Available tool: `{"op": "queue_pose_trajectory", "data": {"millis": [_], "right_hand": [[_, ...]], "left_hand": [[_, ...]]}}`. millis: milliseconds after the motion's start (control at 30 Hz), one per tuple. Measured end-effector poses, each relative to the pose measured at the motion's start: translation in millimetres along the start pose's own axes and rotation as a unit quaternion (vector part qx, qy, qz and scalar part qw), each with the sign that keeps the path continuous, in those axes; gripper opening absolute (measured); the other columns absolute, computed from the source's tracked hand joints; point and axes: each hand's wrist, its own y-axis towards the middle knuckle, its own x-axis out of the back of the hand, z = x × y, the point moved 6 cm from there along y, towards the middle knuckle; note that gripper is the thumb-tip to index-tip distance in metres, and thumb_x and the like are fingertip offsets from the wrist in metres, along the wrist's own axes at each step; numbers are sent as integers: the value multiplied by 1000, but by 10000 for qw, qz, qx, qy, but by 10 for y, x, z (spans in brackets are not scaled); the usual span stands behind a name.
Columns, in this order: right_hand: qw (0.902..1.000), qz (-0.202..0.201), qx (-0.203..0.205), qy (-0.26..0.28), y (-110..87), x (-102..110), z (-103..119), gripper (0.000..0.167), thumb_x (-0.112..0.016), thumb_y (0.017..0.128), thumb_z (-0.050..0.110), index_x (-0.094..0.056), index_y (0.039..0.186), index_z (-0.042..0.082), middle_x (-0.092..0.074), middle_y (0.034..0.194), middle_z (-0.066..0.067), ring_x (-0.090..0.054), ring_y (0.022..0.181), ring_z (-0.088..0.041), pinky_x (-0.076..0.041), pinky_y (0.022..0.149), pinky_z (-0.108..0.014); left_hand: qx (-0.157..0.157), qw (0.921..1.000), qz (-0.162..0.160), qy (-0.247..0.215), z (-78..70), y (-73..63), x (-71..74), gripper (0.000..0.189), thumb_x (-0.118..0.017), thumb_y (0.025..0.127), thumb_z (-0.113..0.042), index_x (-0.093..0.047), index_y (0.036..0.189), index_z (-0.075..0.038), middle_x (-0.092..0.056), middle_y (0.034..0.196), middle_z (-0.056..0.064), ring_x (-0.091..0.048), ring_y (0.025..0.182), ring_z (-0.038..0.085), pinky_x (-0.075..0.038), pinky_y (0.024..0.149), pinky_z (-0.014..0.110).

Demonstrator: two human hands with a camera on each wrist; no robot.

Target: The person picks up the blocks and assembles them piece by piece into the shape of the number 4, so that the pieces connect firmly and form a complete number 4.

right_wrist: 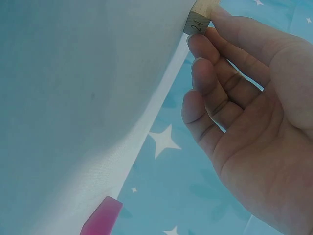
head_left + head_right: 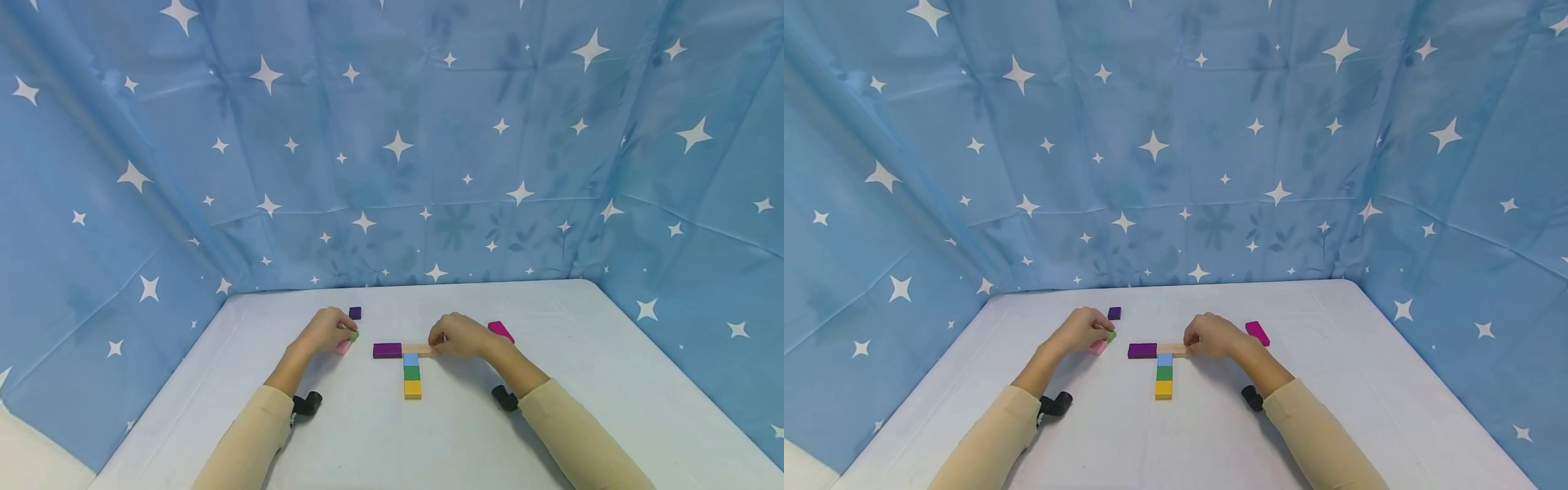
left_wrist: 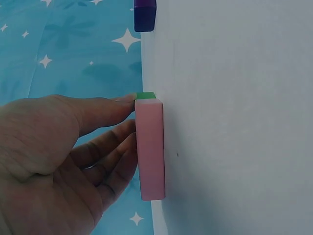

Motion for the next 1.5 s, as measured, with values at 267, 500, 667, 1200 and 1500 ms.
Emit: {"op": "queue_pose_trajectory", "data": {"millis": [267,500,667,1200,1500], "right_hand": [[10000,0,-4,-14,5,7,1,9,-79,92,12,-82,100,14,-71,84,10,-56,78,-12,-51,75,-30],[10000,5,20,-26,11,5,-1,8,-79,92,11,-82,99,14,-71,83,10,-56,78,-12,-51,75,-30],[10000,7,-4,22,6,14,2,9,-79,92,12,-82,100,14,-71,83,10,-56,78,-12,-51,75,-30],[10000,31,19,-11,8,-23,-26,10,-80,92,15,-82,102,16,-70,84,12,-57,79,-11,-52,76,-28],[10000,5,-37,27,12,-14,-13,10,-81,91,14,-82,101,15,-71,85,11,-57,80,-12,-52,77,-30]], "left_hand": [[-134,9996,235,-80,-90,3,-45,16,-77,93,-12,-82,108,-8,-76,95,1,-60,71,9,-49,70,26],[-152,9989,422,-168,-129,-23,-64,20,-74,95,-9,-80,113,-5,-71,72,2,-54,52,7,-47,63,26],[-107,9979,572,-288,-145,-37,-69,19,-75,93,-7,-81,112,-6,-71,68,6,-51,50,8,-44,59,25],[-474,9972,584,22,-270,-57,-113,15,-80,90,-9,-83,104,-10,-81,105,4,-64,86,10,-53,72,27],[-468,9970,623,-9,-299,-71,-130,16,-81,89,-9,-83,105,-10,-81,106,3,-63,85,11,-52,70,27]]}}
